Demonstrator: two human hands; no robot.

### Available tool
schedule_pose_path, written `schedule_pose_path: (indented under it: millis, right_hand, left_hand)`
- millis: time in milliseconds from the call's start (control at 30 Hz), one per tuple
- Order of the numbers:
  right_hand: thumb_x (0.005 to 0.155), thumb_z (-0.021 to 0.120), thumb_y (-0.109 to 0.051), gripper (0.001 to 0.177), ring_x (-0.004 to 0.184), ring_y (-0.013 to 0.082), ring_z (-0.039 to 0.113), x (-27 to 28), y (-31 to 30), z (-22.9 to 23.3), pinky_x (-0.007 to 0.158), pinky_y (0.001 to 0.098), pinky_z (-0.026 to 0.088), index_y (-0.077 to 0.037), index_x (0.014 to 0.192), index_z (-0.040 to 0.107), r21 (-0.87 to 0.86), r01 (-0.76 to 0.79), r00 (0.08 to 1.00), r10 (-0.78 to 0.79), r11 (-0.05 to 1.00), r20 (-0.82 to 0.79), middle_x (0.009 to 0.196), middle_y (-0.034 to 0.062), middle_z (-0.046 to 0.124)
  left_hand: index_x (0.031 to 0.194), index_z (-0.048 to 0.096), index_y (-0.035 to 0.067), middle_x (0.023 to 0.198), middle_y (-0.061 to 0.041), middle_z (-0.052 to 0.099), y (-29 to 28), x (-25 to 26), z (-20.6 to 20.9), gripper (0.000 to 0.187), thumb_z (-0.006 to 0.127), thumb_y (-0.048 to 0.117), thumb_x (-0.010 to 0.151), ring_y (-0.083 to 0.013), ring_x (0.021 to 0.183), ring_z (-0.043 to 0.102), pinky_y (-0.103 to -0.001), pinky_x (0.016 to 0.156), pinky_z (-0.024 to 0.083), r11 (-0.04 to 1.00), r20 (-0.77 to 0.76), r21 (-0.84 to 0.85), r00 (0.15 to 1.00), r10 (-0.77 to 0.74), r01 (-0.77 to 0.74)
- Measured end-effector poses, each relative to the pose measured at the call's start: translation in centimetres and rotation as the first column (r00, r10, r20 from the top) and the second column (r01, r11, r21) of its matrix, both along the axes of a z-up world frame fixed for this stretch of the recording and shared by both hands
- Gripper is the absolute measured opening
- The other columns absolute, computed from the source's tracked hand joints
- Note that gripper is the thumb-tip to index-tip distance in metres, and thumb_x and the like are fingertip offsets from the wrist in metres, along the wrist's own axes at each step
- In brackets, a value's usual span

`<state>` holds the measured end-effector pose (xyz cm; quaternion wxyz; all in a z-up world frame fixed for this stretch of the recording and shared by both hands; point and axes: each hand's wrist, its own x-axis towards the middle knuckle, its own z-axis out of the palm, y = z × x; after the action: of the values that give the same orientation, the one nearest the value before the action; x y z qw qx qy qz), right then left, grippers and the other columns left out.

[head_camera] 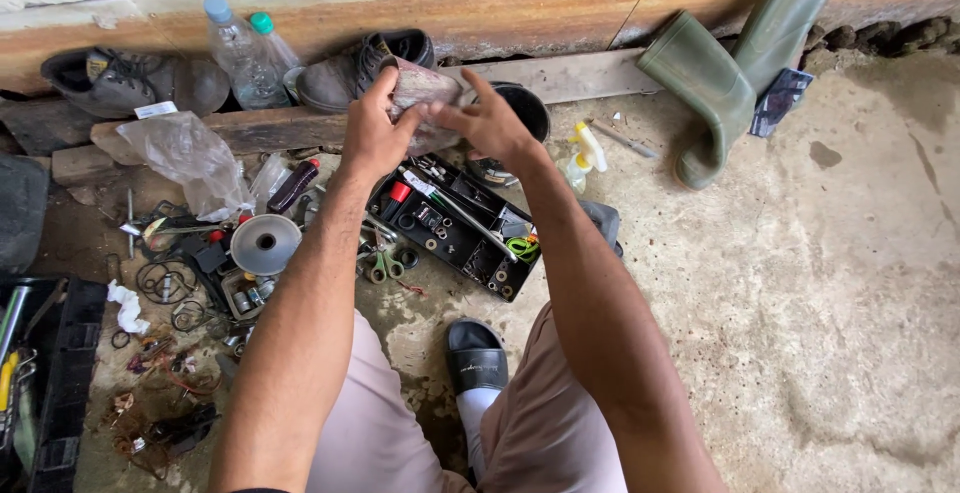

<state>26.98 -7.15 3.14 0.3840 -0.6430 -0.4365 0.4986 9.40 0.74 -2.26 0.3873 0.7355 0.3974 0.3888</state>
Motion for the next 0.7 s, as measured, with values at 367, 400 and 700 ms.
schedule_pose_path:
  millis: [367, 400, 700]
  right_hand:
    - [0.087, 0.08, -0.052, 0.074, 0.071, 0.0262, 0.076, 0.9, 3.0, -3.5, 0.068, 0.0452, 0.067, 0.003, 0.133, 0.061, -0.134, 0.166, 0.962, -0.19, 0.977, -0.194, 0.091, 0.0162, 0.071]
    - [0.087, 0.079, -0.053, 0.073, 0.065, 0.0236, 0.075, 0.6, 2.9, -3.1, 0.065, 0.0428, 0.068, 0.005, 0.129, 0.063, -0.14, 0.166, 0.959, -0.193, 0.976, -0.206, 0.082, 0.0144, 0.07]
    - [0.086, 0.077, -0.062, 0.078, 0.057, 0.0302, 0.073, 1.3, 3.0, -2.8, 0.062, 0.0522, 0.066, 0.01, 0.114, 0.064, -0.179, 0.156, 0.957, -0.193, 0.971, -0.215, 0.074, 0.0176, 0.067]
  left_hand:
    - [0.136, 0.059, 0.025, 0.114, -0.019, 0.072, 1.7, -2.0, -2.0, 0.056, 0.082, 0.014, 0.087, -0.036, 0.102, 0.072, -0.046, 0.077, 0.063, 0.981, 0.113, -0.15, 0.988, -0.105, 0.122]
    - [0.139, 0.057, 0.024, 0.118, -0.02, 0.07, 1.6, -2.3, -1.5, 0.059, 0.081, 0.01, 0.087, -0.0365, 0.104, 0.07, -0.047, 0.079, 0.063, 0.977, 0.162, -0.167, 0.981, -0.106, 0.134]
    - [0.155, 0.044, 0.007, 0.154, -0.031, 0.043, 0.9, -1.6, -3.1, 0.085, 0.084, 0.0, 0.081, -0.0452, 0.142, 0.041, -0.055, 0.117, 0.037, 0.967, 0.322, -0.1, 0.927, -0.193, 0.236]
